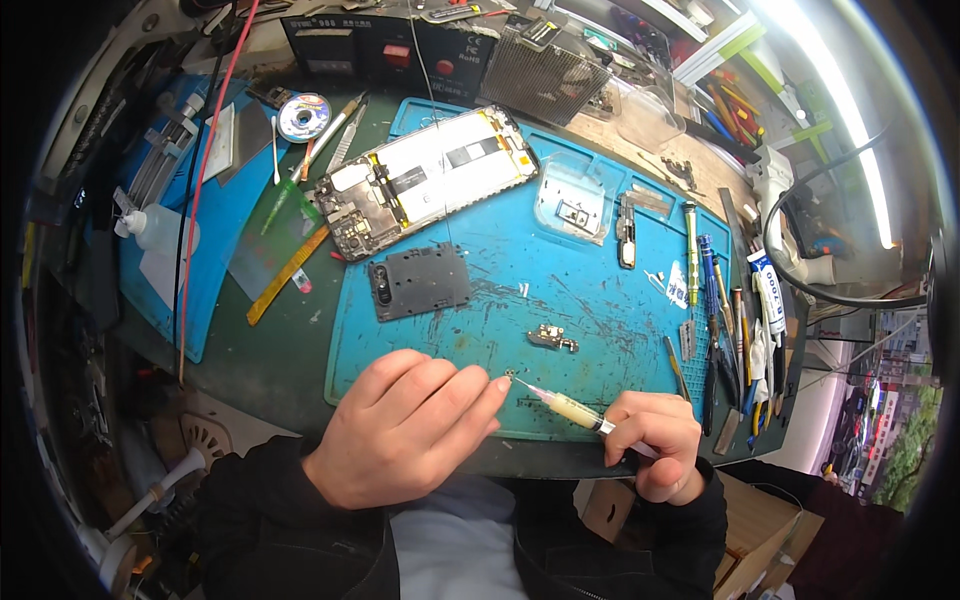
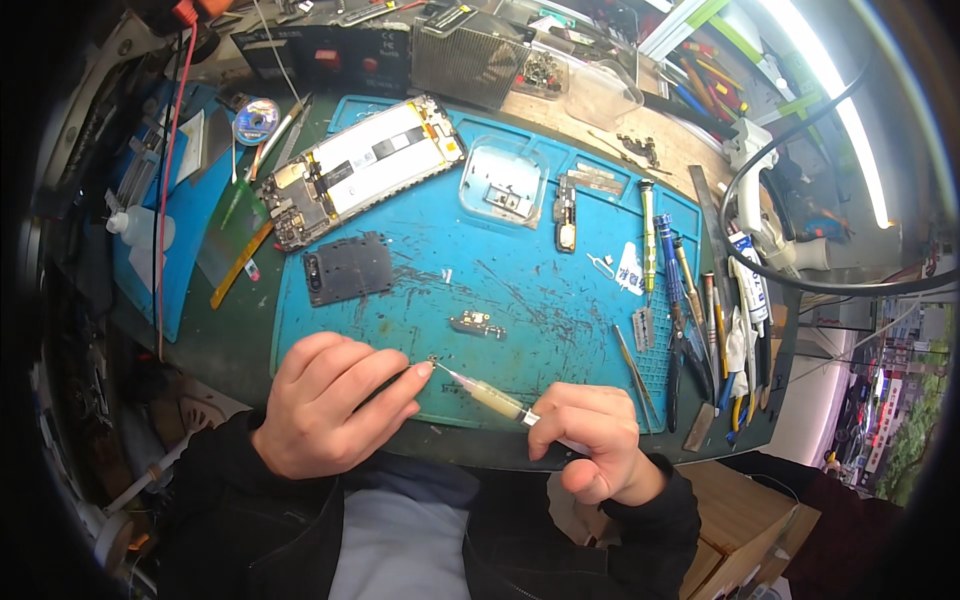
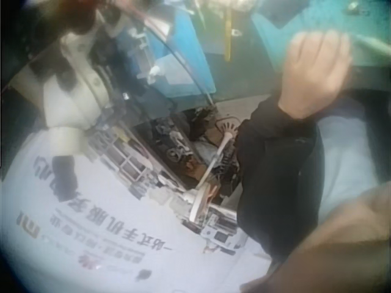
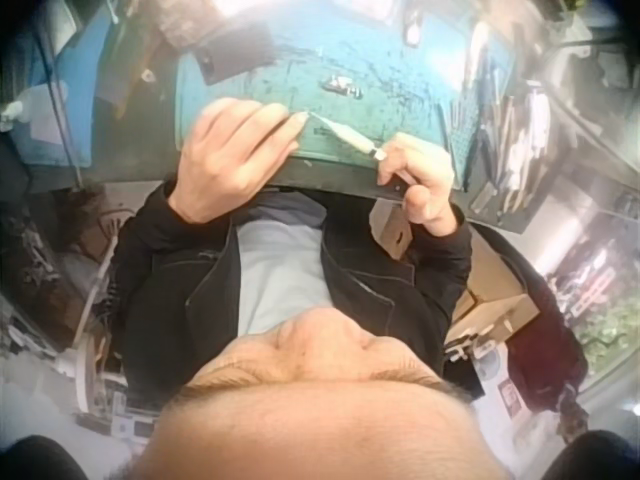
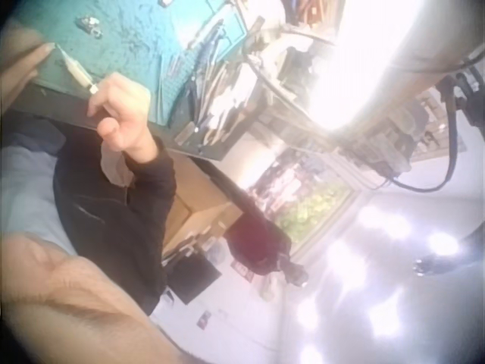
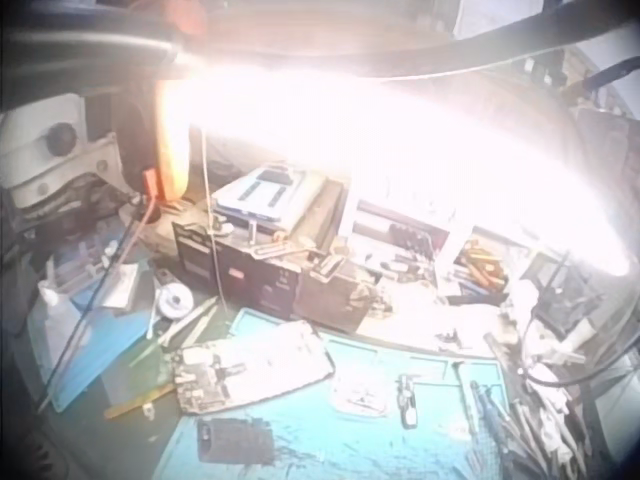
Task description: The person uses a soldering iron and flux to reattach a small electronic component to a circuit board. They repeatedly apply flux and heat the component, then use pliers to adjust its position on the board.
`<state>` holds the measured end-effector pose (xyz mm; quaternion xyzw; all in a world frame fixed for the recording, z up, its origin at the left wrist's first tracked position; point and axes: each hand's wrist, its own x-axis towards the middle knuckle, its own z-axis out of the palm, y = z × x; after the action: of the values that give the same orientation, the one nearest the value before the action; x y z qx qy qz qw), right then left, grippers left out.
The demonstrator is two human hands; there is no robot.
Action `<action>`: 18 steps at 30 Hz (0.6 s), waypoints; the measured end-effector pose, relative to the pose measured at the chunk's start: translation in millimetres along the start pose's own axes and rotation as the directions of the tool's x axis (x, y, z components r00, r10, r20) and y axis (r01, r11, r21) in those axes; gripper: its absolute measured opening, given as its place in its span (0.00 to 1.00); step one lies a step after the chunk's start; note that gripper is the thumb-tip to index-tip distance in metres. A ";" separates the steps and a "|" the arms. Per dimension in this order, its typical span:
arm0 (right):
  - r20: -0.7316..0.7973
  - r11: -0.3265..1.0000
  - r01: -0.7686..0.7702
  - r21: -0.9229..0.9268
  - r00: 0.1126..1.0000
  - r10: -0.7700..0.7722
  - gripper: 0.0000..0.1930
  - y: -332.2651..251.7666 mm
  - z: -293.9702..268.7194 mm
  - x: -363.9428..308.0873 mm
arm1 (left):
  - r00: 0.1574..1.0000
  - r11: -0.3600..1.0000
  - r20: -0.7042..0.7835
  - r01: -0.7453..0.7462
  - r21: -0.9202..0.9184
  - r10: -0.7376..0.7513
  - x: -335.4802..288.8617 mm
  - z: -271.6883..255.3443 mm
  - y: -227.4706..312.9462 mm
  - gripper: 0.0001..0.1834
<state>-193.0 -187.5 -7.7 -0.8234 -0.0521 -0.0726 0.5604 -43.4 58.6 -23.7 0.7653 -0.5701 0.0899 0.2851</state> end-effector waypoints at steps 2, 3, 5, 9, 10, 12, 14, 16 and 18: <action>0.001 1.000 0.003 0.003 1.000 -0.003 0.36 0.2 0.0 0.6 | 1.000 1.000 -0.001 -0.001 0.001 0.001 -0.2 0.7 -0.1 0.18; 0.002 1.000 0.003 0.000 1.000 -0.003 0.36 0.5 -0.4 0.0 | 1.000 1.000 0.001 -0.004 0.002 0.004 -0.1 1.3 -0.1 0.18; 0.005 1.000 0.001 -0.007 1.000 -0.001 0.35 0.5 -1.1 -0.5 | 1.000 1.000 0.002 -0.007 0.003 0.007 -0.1 1.8 -0.2 0.18; -0.003 0.999 -0.004 -0.042 1.000 0.004 0.37 -1.0 0.2 1.3 | 1.000 1.000 0.000 -0.006 0.003 0.006 -0.5 1.9 -0.4 0.18; -0.011 0.998 -0.011 -0.067 1.000 0.011 0.39 -3.5 2.7 3.8 | 1.000 1.000 0.000 -0.005 0.003 0.005 -0.8 2.0 -0.4 0.18; -0.020 0.996 -0.017 -0.093 1.000 0.015 0.40 -4.6 4.0 5.4 | 1.000 1.000 -0.004 -0.004 0.002 0.004 -1.1 2.3 -0.3 0.18; -0.022 0.995 -0.014 -0.094 1.000 0.012 0.40 -4.2 4.0 5.3 | 1.000 1.000 -0.005 -0.003 0.001 0.003 -1.2 2.4 -0.2 0.18; -0.022 0.996 -0.014 -0.093 1.000 0.012 0.39 -3.7 3.8 4.9 | 1.000 1.000 -0.004 -0.002 -0.001 0.002 -1.1 2.5 -0.2 0.18; -0.013 0.997 -0.009 -0.073 1.000 0.008 0.37 -2.3 2.8 3.4 | 1.000 1.000 -0.006 -0.002 -0.002 0.002 -1.3 2.5 -0.3 0.18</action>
<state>-189.9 -184.1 -5.9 -0.8429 -0.0424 -0.0776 0.5307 -44.1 58.3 -26.4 0.7642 -0.5700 0.0918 0.2875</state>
